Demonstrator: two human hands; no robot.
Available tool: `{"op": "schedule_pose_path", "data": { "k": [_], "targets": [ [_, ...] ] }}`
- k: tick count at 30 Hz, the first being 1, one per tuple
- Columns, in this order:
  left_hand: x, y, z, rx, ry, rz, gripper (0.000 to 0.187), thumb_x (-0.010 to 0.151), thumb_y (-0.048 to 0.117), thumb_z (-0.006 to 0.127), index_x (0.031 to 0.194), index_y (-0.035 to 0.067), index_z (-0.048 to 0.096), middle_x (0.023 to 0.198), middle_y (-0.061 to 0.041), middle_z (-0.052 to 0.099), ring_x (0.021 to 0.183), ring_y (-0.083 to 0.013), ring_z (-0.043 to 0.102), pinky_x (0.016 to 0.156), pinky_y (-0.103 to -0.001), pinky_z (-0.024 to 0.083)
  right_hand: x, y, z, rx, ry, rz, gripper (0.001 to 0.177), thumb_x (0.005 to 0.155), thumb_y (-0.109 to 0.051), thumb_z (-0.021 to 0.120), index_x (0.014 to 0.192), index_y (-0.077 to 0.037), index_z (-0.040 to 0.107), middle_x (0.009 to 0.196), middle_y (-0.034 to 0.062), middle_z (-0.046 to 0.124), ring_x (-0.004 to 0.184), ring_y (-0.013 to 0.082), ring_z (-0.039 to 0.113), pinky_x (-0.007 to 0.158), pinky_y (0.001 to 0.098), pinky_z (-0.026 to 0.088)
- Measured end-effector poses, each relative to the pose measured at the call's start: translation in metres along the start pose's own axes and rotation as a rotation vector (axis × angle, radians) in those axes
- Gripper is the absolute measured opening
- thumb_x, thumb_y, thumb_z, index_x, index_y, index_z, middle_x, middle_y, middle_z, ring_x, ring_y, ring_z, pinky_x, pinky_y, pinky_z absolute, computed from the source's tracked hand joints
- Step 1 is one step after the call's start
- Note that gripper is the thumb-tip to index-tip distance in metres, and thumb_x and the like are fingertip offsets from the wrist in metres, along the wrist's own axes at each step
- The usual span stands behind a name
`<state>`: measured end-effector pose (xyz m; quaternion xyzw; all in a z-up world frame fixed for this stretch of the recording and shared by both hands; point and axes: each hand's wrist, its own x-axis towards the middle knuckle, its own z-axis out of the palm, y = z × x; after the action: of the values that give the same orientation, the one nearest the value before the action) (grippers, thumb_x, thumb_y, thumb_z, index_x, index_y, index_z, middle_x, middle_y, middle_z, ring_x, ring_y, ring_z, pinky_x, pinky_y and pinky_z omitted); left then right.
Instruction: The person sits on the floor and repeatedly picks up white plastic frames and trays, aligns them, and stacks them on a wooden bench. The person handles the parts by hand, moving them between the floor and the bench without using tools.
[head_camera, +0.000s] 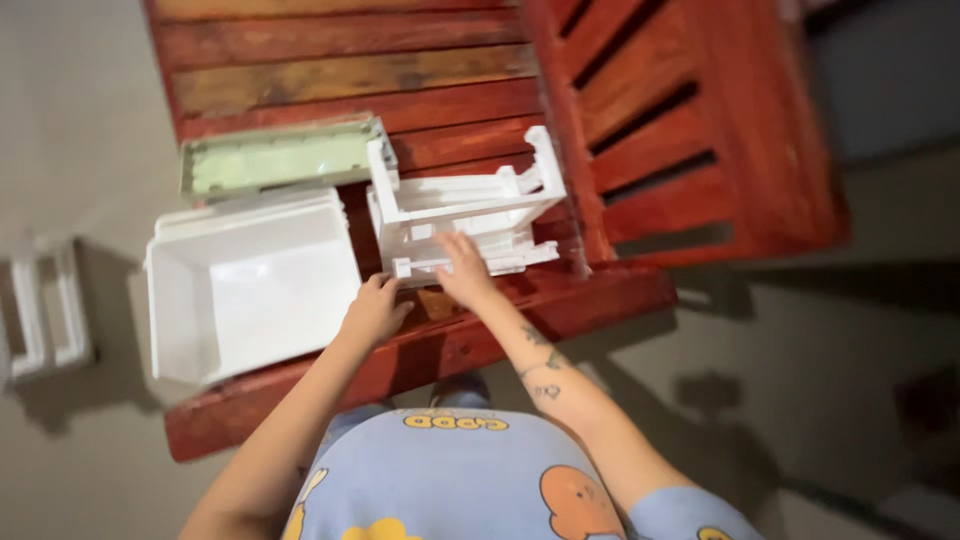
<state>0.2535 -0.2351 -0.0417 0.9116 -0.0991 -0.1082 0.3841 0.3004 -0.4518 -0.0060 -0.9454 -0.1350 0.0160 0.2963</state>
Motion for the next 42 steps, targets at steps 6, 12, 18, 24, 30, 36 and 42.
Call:
{"op": "schedule_pose_path", "data": {
  "k": [6,12,18,24,30,36,42],
  "targets": [
    [0.013,0.035,0.055,-0.105,0.053,-0.249,0.044,0.087,0.028,0.076,0.126,0.010,0.067,0.130,-0.021,0.061,0.120,-0.0413,0.059,0.102,-0.047,0.050,0.058,0.078,0.003,-0.350,-0.039,-0.129,0.073,0.076,-0.008,0.070,0.144,-0.026,0.051,0.146,0.0137,0.050,0.139,0.0407,0.041,0.101,0.0791,0.023],
    [0.005,0.066,0.096,-0.181,0.201,-0.255,0.047,0.081,0.023,0.079,0.123,0.006,0.066,0.137,-0.026,0.055,0.123,-0.0445,0.055,0.104,-0.048,0.048,0.084,0.118,-0.004,-0.483,-0.215,-0.196,0.050,0.092,-0.005,0.058,0.134,-0.032,0.060,0.115,0.0040,0.059,0.115,0.0282,0.056,0.104,0.0692,0.036],
    [0.006,0.076,0.057,-0.130,0.737,-0.278,0.063,0.096,0.030,0.071,0.144,-0.007,0.051,0.144,-0.035,0.045,0.134,-0.0506,0.043,0.112,-0.051,0.032,0.071,0.060,-0.057,-0.350,-0.157,-0.314,0.046,0.077,0.001,0.060,0.111,-0.027,0.072,0.105,0.0037,0.065,0.101,0.0323,0.056,0.081,0.0468,0.048],
    [-0.029,0.080,-0.035,-0.746,0.924,-0.121,0.073,0.111,0.057,0.037,0.146,-0.005,0.049,0.149,-0.022,0.053,0.142,-0.0333,0.046,0.120,-0.042,0.031,0.037,-0.049,-0.165,-0.153,-0.297,-0.548,0.048,0.074,0.002,0.062,0.113,-0.024,0.074,0.089,0.0002,0.073,0.085,0.0326,0.056,0.078,0.0448,0.050],
    [-0.128,0.117,-0.104,-1.292,0.529,-0.077,0.081,0.102,0.069,0.036,0.134,-0.001,0.061,0.094,-0.018,0.076,0.090,-0.0252,0.075,0.082,-0.034,0.062,-0.010,-0.161,-0.206,-0.120,-0.586,-0.832,0.040,0.080,-0.006,0.069,0.119,-0.016,0.068,0.093,0.0093,0.070,0.089,0.0334,0.066,0.079,0.0452,0.053],
    [-0.240,0.139,-0.112,-1.302,0.971,-0.355,0.075,0.104,0.068,0.037,0.118,0.004,0.073,0.081,-0.001,0.062,0.067,-0.0087,0.054,0.057,-0.026,0.044,-0.090,-0.250,-0.164,-0.038,-0.817,-0.981,0.036,0.080,-0.014,0.070,0.115,-0.010,0.061,0.089,0.0123,0.071,0.080,0.0367,0.068,0.067,0.0479,0.053],
    [-0.371,0.125,-0.090,-1.333,1.043,-0.633,0.057,0.095,0.059,0.046,0.100,0.009,0.072,0.067,-0.002,0.052,0.054,-0.0168,0.053,0.050,-0.030,0.044,-0.181,-0.315,-0.105,-0.211,-0.760,-1.120,0.035,0.089,-0.036,0.077,0.086,-0.009,0.056,0.062,0.0126,0.063,0.061,0.0373,0.065,0.056,0.0499,0.050]
  ]
}}
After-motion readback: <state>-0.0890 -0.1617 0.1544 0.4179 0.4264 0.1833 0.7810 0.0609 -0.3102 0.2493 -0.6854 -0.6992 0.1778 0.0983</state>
